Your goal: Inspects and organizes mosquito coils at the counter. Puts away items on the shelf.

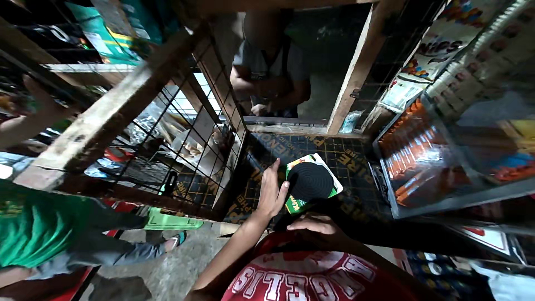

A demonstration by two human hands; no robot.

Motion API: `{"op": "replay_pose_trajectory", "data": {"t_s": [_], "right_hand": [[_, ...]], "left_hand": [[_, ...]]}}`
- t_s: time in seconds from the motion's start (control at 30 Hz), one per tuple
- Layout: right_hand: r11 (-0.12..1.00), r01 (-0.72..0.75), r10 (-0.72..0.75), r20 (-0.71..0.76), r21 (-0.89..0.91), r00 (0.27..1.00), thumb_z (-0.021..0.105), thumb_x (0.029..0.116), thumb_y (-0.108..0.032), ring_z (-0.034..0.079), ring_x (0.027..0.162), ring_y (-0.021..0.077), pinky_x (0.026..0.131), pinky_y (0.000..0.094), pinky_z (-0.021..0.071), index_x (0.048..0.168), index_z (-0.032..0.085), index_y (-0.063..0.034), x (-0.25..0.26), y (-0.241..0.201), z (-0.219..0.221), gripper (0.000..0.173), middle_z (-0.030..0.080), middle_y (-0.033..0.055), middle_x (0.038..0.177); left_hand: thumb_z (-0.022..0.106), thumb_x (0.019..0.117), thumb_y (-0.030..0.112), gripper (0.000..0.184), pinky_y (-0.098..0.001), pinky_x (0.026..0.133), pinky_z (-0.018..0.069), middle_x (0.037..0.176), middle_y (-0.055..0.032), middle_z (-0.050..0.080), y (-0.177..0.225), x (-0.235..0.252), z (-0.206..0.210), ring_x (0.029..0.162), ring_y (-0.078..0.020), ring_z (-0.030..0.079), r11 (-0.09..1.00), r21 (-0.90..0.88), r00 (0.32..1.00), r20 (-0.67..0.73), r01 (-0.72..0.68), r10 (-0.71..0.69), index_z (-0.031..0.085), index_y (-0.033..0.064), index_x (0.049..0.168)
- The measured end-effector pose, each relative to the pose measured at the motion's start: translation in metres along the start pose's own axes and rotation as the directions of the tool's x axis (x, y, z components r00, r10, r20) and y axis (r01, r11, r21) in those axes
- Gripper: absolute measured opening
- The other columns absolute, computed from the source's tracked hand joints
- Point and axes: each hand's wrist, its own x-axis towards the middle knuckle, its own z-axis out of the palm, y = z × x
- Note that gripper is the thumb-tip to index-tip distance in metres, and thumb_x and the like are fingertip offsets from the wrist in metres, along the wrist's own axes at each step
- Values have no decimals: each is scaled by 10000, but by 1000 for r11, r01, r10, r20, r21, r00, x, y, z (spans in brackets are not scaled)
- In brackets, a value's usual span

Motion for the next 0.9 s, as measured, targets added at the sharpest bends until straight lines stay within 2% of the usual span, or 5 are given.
{"op": "replay_pose_trajectory", "data": {"t_s": [0.17,0.47,0.77,0.9], "right_hand": [[1000,0,0,-5,-11,1000,569,1021,-88,714,986,119,947,256,557,1126,729,-25,-1,0,1,201,761,100,1053],[999,-20,21,23,-35,1000,557,1029,-83,710,991,115,955,255,549,1133,724,-25,-3,-3,1,205,759,99,1060],[1000,-7,7,39,-5,999,556,1028,-76,707,988,124,946,261,555,1158,711,-25,1,0,-2,208,751,103,1063],[1000,-12,12,38,-10,999,566,1025,-75,715,995,125,950,269,560,1146,719,-22,2,1,-3,202,757,103,1068]], "left_hand": [[180,1022,665,897,-537,1168,342,1473,-223,517,-1,0,0,1385,-348,471,1000,-16,1000,-5,9,-9,360,-55,1526],[214,1035,611,828,-509,1170,337,1506,-214,481,-3,-3,0,1398,-342,449,1000,-22,1000,6,19,-19,343,-32,1540],[188,1030,643,850,-514,1174,331,1504,-207,486,-1,0,0,1400,-341,448,1000,-15,1000,-9,28,-28,369,-18,1531],[216,1038,612,819,-530,1172,330,1513,-216,474,-3,1,0,1405,-347,442,999,-28,1000,0,22,-22,370,-24,1530]]}}
